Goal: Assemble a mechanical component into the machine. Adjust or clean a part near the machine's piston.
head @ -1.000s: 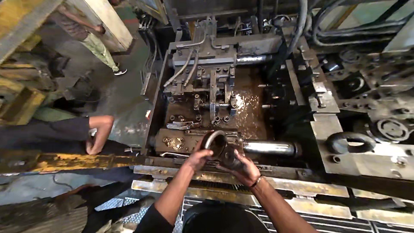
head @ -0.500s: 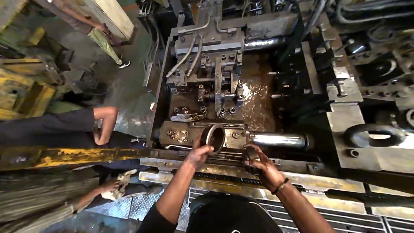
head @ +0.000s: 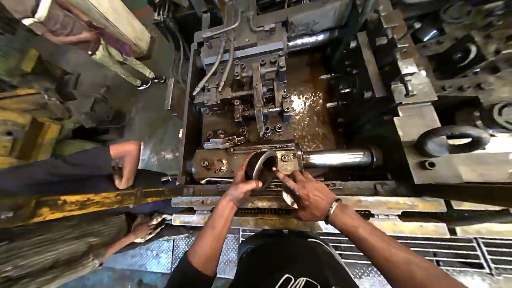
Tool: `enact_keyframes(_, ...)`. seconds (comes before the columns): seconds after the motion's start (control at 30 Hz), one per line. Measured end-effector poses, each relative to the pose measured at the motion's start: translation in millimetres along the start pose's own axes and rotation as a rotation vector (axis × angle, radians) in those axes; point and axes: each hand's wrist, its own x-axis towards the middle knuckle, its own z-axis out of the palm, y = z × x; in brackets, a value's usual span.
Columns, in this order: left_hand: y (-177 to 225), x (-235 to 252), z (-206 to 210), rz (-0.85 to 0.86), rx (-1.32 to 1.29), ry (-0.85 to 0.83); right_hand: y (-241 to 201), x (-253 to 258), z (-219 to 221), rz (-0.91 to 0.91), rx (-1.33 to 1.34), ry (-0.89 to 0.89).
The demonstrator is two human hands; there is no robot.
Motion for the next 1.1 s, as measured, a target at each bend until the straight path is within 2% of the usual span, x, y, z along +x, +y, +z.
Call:
enact_keyframes(0.2, -3.8, -3.9, 2.2, 0.054, 0.042, -0.095, -20.6, 20.0, -14.8, 0.101, -0.095, -0.068)
enact_keyframes(0.3, -1.7, -5.2, 3.5, 0.062, 0.047, -0.071, -26.1, 22.2, -12.8, 0.114, -0.066, -0.098)
enact_keyframes(0.53, -3.2, -5.4, -1.5, 0.089, 0.059, -0.126, -32.1, 21.4, 5.4, 0.082, 0.154, -0.146)
enact_keyframes(0.67, -6.5, -3.3, -3.1, 0.074, 0.066, -0.102, -31.4, 21.5, 13.2, 0.032, 0.315, -0.183)
enact_keyframes(0.8, -10.8, -2.6, -6.7, 0.034, 0.021, -0.054, -31.9, 22.3, 15.8, 0.02, 0.563, -0.209)
enact_keyframes(0.93, -12.3, -1.6, -10.5, 0.028, -0.007, -0.095, -29.5, 20.0, 15.6, -0.052, 1.106, -0.262)
enact_keyframes(1.0, -13.8, -2.7, -10.4, -0.016, -0.075, -0.047, -30.2, 15.7, 14.0, -0.053, 1.308, -0.301)
enact_keyframes(1.1, -17.8, -2.6, -12.3, -0.075, -0.272, 0.079, -31.2, 8.2, 10.6, 0.056, 1.455, -0.301)
